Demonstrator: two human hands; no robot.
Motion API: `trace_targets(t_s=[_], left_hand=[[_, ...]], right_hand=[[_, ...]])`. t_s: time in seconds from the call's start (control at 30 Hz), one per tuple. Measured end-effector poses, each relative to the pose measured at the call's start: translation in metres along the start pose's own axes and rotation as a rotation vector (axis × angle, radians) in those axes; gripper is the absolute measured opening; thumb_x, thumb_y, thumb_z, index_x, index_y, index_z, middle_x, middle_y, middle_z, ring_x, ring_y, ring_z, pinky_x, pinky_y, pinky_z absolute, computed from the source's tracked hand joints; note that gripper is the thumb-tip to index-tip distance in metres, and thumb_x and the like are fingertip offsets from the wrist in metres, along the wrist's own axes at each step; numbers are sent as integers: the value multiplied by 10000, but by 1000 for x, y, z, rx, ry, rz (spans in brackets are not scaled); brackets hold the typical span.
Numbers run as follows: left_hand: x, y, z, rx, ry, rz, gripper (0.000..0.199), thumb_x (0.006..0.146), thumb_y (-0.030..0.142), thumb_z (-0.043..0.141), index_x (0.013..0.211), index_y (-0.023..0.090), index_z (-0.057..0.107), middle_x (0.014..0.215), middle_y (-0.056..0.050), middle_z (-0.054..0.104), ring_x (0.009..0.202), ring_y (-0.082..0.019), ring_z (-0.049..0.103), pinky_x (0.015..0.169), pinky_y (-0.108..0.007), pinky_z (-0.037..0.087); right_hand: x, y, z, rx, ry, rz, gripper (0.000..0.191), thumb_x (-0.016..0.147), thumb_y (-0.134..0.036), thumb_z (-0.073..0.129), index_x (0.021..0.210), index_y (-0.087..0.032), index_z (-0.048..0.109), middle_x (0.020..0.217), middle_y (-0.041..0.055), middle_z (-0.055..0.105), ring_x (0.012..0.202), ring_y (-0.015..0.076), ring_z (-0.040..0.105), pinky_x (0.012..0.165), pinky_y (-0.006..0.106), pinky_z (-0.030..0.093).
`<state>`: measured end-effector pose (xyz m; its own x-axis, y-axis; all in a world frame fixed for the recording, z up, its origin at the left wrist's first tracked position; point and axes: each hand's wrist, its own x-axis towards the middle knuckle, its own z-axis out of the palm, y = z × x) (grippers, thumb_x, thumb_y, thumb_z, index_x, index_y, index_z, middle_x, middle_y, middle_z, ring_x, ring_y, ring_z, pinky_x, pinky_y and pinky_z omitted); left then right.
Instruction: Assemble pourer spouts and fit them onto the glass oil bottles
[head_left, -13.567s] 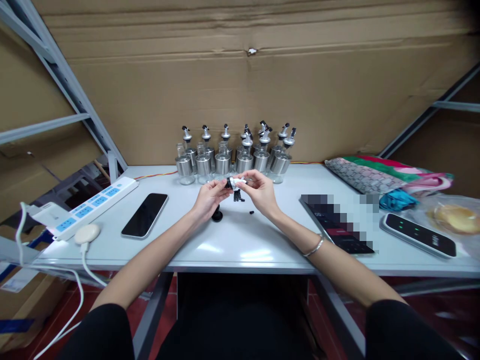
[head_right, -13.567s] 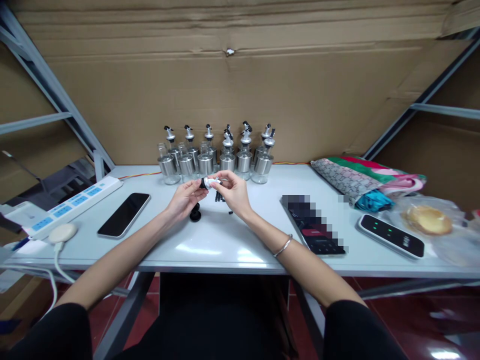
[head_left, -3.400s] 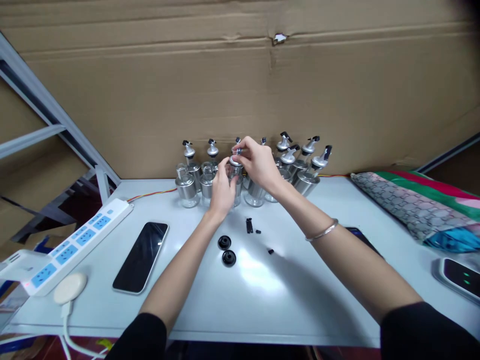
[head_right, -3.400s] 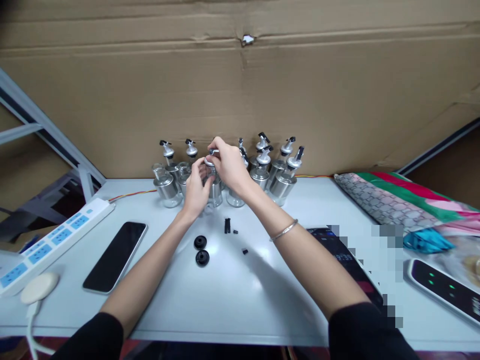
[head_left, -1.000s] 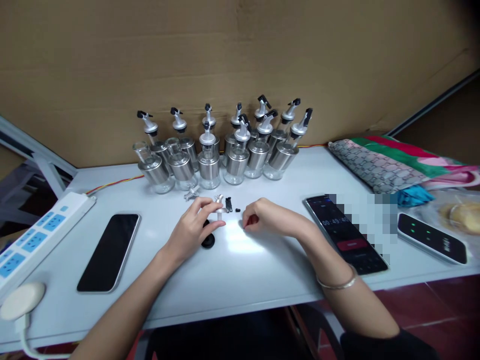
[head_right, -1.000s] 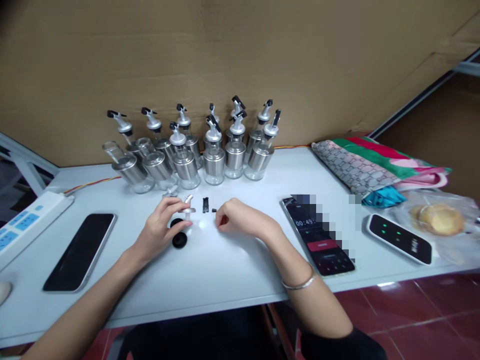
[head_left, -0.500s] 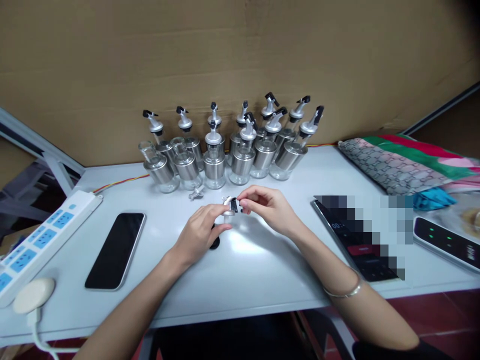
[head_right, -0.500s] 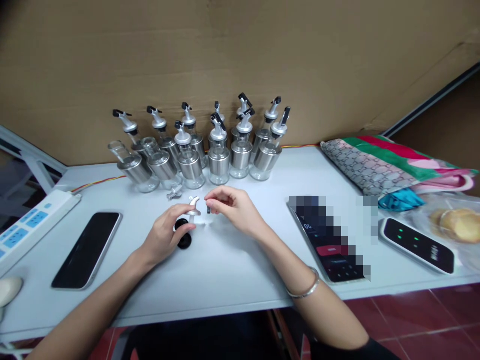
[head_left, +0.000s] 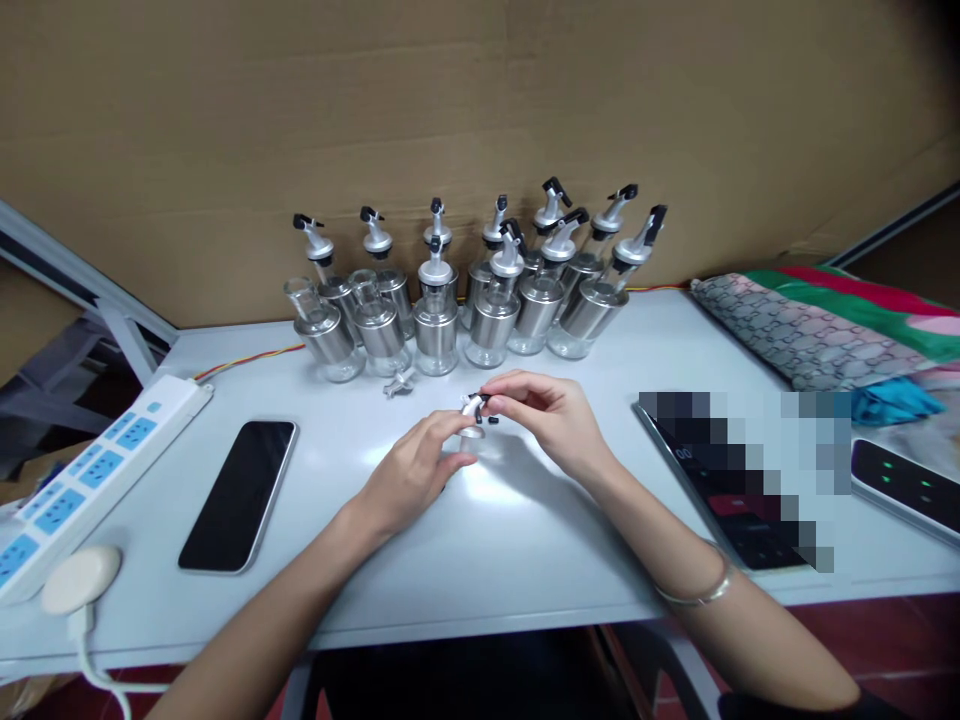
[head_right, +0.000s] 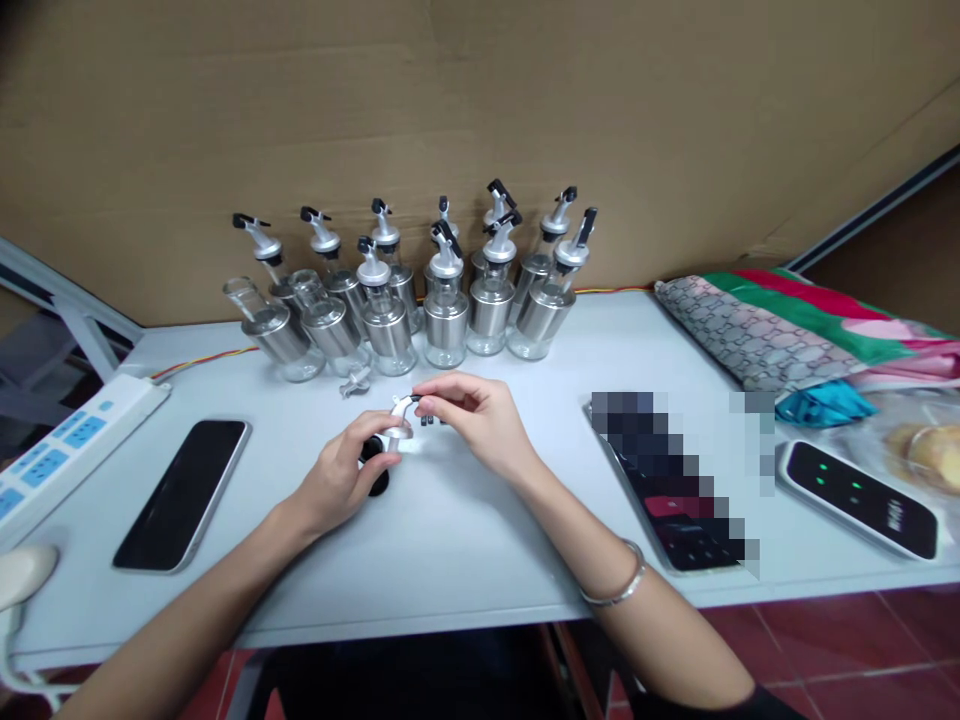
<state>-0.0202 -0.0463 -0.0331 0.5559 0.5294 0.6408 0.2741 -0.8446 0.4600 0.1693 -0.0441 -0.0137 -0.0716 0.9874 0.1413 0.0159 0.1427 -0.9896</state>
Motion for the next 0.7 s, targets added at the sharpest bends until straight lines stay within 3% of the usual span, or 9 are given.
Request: trace_targets(t_s=[0.13,0.33,0.53,0.7], left_hand=[[-2,3,2,-78,-25,-65,292,942,250,395,1226,207,348,979,-85,592,876,-155,606,738,-296,518],[-5,8,4,-210,-48,-174,287,955,292,348,1229,209,323,1021,-110,569,849,-154,591,680,-281,512],[-4,9,2,-240,-57,-198,283,953,292,358,1224,210,352,1062,-113,584,859,-156,602,706,-292,514],[1,-2,-14,-182,-116,-180,366,908,316,482,1246,256,354,1134,-89,584,951,-172,621,807,-317,500]], right_hand=[[0,-1,0,5,-4,-36,170,698,-355,730,769,-201,731,835,44,708,711,150,643,654,296,520],[0,-2,0,111,-24,-23,119,653,-306,771,743,-233,746,741,14,685,641,126,626,637,285,523],[-1,1,0,136,-49,2,177,637,-349,778,742,-215,731,741,16,674,649,129,625,653,295,523],[-1,1,6,234,-134,77,262,709,-402,719,855,-190,668,702,3,664,660,124,626,683,297,516]])
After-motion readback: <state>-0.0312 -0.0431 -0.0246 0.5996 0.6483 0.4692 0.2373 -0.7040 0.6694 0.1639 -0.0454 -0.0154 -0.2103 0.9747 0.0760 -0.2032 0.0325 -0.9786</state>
